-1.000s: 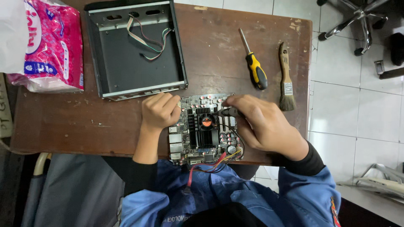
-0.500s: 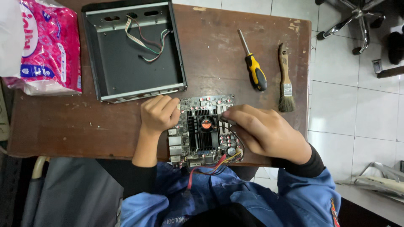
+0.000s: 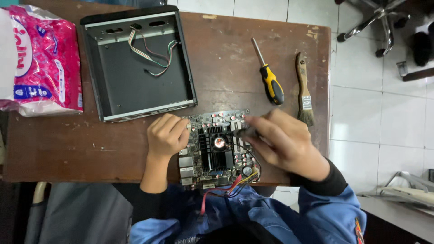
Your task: The person uses a screwdriver to tighten screws on a motherboard placed on a wooden table. The person repeatedly adjusts the screwdriver and screws on the board, then lifts the motherboard at the end.
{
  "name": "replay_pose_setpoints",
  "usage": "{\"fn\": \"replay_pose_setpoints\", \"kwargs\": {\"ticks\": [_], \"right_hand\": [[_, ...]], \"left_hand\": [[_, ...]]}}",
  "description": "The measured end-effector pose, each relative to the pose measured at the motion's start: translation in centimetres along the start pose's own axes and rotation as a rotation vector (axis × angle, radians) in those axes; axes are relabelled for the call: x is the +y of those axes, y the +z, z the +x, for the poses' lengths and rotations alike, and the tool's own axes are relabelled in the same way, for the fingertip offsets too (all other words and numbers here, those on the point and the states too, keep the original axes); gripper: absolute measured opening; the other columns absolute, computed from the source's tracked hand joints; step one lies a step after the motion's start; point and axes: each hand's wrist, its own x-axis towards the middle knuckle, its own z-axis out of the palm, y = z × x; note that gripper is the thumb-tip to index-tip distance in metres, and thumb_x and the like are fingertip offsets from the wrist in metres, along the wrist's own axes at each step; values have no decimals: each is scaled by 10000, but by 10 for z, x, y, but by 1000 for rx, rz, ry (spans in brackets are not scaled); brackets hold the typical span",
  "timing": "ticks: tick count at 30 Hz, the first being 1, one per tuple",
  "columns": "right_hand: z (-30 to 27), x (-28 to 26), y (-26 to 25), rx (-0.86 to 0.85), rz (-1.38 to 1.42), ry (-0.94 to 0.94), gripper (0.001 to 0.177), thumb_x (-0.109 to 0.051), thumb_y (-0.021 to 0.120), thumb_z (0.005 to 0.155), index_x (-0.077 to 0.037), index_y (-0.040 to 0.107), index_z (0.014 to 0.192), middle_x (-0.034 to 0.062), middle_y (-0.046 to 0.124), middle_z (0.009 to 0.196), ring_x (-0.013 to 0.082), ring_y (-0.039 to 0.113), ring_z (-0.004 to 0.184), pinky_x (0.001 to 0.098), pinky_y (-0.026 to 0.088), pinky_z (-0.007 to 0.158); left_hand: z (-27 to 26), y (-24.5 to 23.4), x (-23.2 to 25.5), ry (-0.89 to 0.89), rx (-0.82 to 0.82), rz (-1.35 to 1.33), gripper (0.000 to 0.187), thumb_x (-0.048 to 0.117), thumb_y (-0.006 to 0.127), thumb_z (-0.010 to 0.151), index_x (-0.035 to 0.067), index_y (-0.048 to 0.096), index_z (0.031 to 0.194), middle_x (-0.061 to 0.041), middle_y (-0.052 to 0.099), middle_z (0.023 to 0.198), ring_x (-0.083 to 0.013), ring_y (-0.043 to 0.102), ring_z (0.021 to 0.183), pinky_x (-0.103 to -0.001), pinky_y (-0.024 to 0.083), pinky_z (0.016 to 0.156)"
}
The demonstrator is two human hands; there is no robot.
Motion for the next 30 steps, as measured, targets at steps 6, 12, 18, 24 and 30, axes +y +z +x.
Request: {"fn": "replay_pose_setpoints", "kwargs": {"ticks": [6,12,18,24,30], "right_hand": [[16,-3,1,-56,82,-95,380,-254,402,841,41,531,1041,230,561,982,361,560,734,422,477,602],[20,-15,-3,-6,174,-63,215,7,550,734,76,588,934,174,594,736,301,558,528,359,490,490],[3,11,18,191,91,-234,154,-135,644,729,-11,555,708,50,446,492,162,387,364,294,352,321],[28,-3,2,-25,270,-119,265,-147,304,877,60,439,973,221,558,924,391,567,731,455,478,583],[10,12,14,113,96,-194,215,-114,627,728,51,584,859,136,555,642,256,520,479,377,484,540]], "left_hand": [[3,-2,4,-33,-16,-28,129,11,469,648,86,573,664,-27,429,552,-195,514,515,-255,438,483],[17,-11,7,-49,-7,-65,156,18,445,680,78,586,654,-17,433,534,-186,518,498,-239,438,467],[21,-12,9,-61,-39,-85,168,13,441,674,81,590,641,-10,432,523,-170,508,492,-231,430,448],[27,-18,16,-89,-39,-91,186,12,449,669,89,619,667,-9,461,522,-177,515,487,-248,437,444],[29,-22,17,-76,-27,-124,170,8,452,696,65,612,681,-33,461,544,-189,510,484,-257,449,465]]}}
